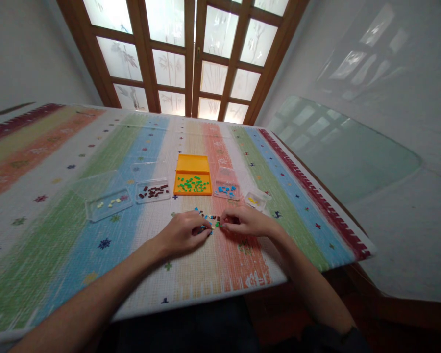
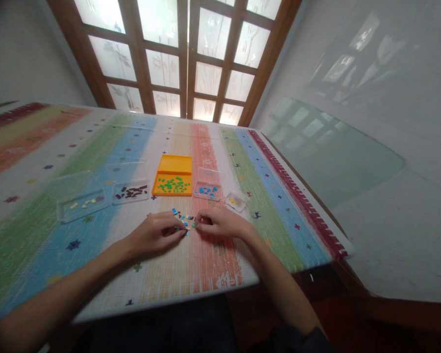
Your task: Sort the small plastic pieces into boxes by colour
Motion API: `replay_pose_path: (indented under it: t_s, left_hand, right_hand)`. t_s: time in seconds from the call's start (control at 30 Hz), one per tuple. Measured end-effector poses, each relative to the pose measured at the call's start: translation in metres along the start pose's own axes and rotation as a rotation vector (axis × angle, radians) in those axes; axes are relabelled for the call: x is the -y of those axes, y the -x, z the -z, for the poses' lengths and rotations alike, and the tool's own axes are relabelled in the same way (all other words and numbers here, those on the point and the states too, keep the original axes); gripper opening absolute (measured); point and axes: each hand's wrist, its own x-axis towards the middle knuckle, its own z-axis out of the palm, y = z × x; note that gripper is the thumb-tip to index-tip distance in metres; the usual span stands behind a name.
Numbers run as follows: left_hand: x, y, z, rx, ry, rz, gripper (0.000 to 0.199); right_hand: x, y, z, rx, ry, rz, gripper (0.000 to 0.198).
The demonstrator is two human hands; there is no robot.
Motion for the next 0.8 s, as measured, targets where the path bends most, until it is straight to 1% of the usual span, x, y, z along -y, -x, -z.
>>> replay_pose_path:
  t_s: [0.1, 0.17, 0.23, 0.3, 0.5, 0.67, 0.8]
  left_hand:
    - [-0.001, -0.004, -0.01, -0.019, -0.054, -0.11, 0.018]
    - [-0.001, -0.007, -0.013, 0.001, -0.09, -0.155, 0.019]
    - [0.001, -0.008, -0.015, 0.018, -0.125, -0.18, 0.02]
    - [0.003, -0.008, -0.013, 0.027, -0.148, -0.179, 0.019]
    - [0.004, -0.005, -0.001, 0.041, -0.189, -0.097, 0.015]
    - [0.004, -0.004, 0.009, 0.024, -0.164, -0.093, 0.013]
    - [0.005, -0.003, 0.013, 0.001, -0.14, -0.093, 0.016]
  right_hand:
    - [0.002, 0.004, -0.005, 0.092, -0.016, -0.032, 0.016]
    - [0.003, 0.004, -0.007, 0.102, -0.012, -0.041, 0.016]
    - [0.002, 0.003, -0.008, 0.081, -0.002, -0.051, 0.019]
    - [0.001, 0.002, -0.009, 0.048, 0.016, -0.061, 0.021]
    - [0.001, 0.001, -0.008, -0.017, 0.087, -0.055, 0.02]
    - [0.001, 0.003, -0.008, -0.084, 0.124, -0.048, 0.018]
    - [0.003, 0.005, -0.008, -0.086, 0.122, -0.018, 0.028]
